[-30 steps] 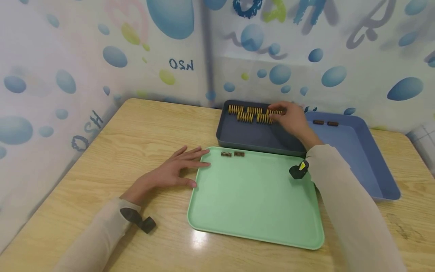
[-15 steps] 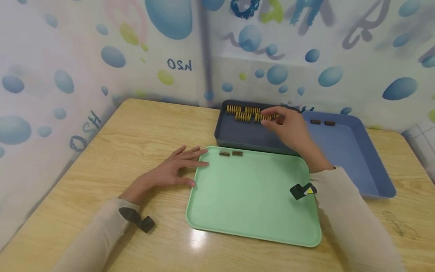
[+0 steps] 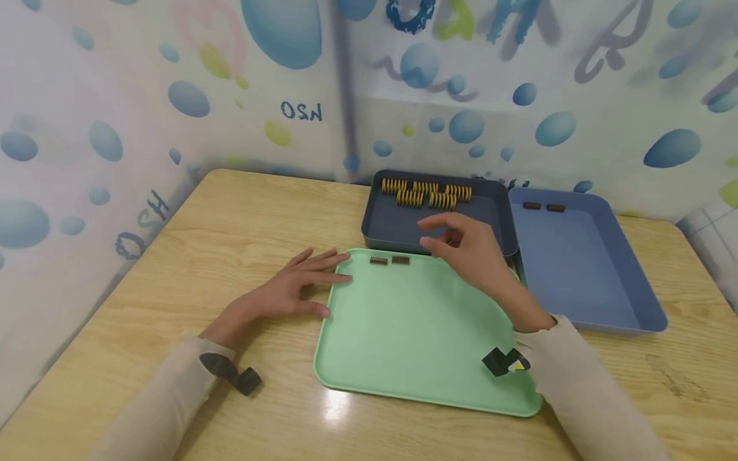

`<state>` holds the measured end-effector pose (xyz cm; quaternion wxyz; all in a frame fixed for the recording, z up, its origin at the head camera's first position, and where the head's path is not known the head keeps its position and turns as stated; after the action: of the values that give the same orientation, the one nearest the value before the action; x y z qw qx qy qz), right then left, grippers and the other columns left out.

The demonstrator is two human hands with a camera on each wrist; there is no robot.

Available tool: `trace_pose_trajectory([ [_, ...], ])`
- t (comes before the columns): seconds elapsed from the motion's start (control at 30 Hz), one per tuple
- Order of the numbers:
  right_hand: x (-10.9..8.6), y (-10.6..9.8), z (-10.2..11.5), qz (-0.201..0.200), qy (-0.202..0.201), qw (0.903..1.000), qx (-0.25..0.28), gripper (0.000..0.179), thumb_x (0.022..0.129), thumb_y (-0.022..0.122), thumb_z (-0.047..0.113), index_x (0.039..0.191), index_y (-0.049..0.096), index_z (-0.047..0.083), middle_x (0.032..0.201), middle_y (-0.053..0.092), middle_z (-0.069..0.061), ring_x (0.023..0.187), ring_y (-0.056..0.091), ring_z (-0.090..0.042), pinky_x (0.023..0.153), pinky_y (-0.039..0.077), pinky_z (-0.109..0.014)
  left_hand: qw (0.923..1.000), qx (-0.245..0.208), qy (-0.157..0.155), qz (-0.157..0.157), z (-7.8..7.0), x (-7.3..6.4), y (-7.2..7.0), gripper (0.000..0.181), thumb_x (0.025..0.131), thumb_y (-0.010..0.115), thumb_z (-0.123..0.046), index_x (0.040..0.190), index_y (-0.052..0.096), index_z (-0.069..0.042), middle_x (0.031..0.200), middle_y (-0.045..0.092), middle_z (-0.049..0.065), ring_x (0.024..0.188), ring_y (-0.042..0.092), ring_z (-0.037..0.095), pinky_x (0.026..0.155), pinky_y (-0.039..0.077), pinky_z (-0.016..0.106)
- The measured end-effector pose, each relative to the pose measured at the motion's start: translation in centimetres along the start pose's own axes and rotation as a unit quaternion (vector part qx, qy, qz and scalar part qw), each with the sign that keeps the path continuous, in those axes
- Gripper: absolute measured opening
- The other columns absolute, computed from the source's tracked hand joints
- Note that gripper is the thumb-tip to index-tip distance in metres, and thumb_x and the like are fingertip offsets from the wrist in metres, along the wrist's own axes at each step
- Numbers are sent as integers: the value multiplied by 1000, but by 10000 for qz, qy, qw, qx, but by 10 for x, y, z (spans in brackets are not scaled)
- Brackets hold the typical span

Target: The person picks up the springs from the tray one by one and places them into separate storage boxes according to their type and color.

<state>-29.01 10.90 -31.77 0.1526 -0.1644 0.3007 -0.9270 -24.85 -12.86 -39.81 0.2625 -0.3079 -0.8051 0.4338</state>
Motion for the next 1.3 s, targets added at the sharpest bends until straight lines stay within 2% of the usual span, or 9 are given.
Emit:
trace_pose_trajectory([
  [0.17, -6, 18, -2, 195, -122, 9993, 301, 30, 92, 65, 14, 122, 64, 11, 80, 68, -9, 70, 64, -24, 52, 42, -30, 10000, 3, 26, -21, 0, 0, 0, 63, 84, 67, -52, 139, 52, -26, 156, 26, -5, 144, 15, 22, 113, 0, 53],
  [0.43, -9, 44, -9, 777, -201, 9959, 428, 33, 93, 65, 19, 125, 64, 12, 86, 70, -7, 72, 67, -22, 44, 37, -29, 10000, -17, 4, -19, 1, -1, 1, 62, 84, 68, -50, 139, 52, -26, 156, 25, -6, 144, 16, 23, 113, -1, 52],
  [0.7, -9, 59, -16, 1302, -213, 9911, 155, 41, 93, 65, 21, 132, 59, 12, 118, 64, -11, 75, 68, -14, 55, 48, -30, 10000, -54, -10, -4, 0, -1, 0, 63, 84, 67, -52, 139, 52, -25, 156, 26, -5, 144, 15, 22, 113, -1, 52],
  [0.9, -8, 63, -24, 1243, -80, 9915, 367, 41, 92, 66, 20, 131, 60, 12, 115, 66, -11, 74, 68, -13, 58, 51, -31, 10000, -49, 29, -15, -1, 0, 0, 62, 84, 68, -49, 139, 53, -25, 156, 26, -4, 144, 16, 23, 113, -1, 52],
  [1.0, -8, 65, -30, 1176, -21, 9919, 478, 41, 92, 66, 20, 131, 60, 13, 108, 69, -9, 73, 68, -14, 59, 53, -33, 10000, -51, 29, -6, -1, 1, 0, 62, 85, 67, -50, 139, 53, -24, 156, 26, -3, 144, 15, 23, 113, -1, 53],
  [1.13, -8, 67, -34, 1082, -78, 9933, 390, 40, 92, 65, 17, 132, 59, 13, 90, 72, -3, 70, 66, -14, 58, 53, -32, 10000, -63, 9, -2, -1, 1, 0, 62, 84, 67, -51, 139, 53, -24, 156, 26, -3, 144, 15, 23, 113, 0, 53],
  [1.3, -7, 68, -32, 917, -255, 9948, 374, 38, 92, 64, 11, 130, 61, 13, 83, 70, 0, 67, 65, -13, 54, 51, -30, 9999, -97, 27, -35, -1, 1, 0, 62, 83, 69, -50, 138, 53, -25, 156, 26, -4, 144, 16, 23, 113, -1, 53],
])
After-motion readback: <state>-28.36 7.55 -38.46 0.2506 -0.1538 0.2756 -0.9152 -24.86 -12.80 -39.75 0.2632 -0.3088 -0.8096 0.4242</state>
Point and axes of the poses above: each hand's wrist, its own x-axis towards the middle knuckle, its own y-axis out of the palm, z = x × y, the point moved 10 cm from there along x, towards the middle knuckle
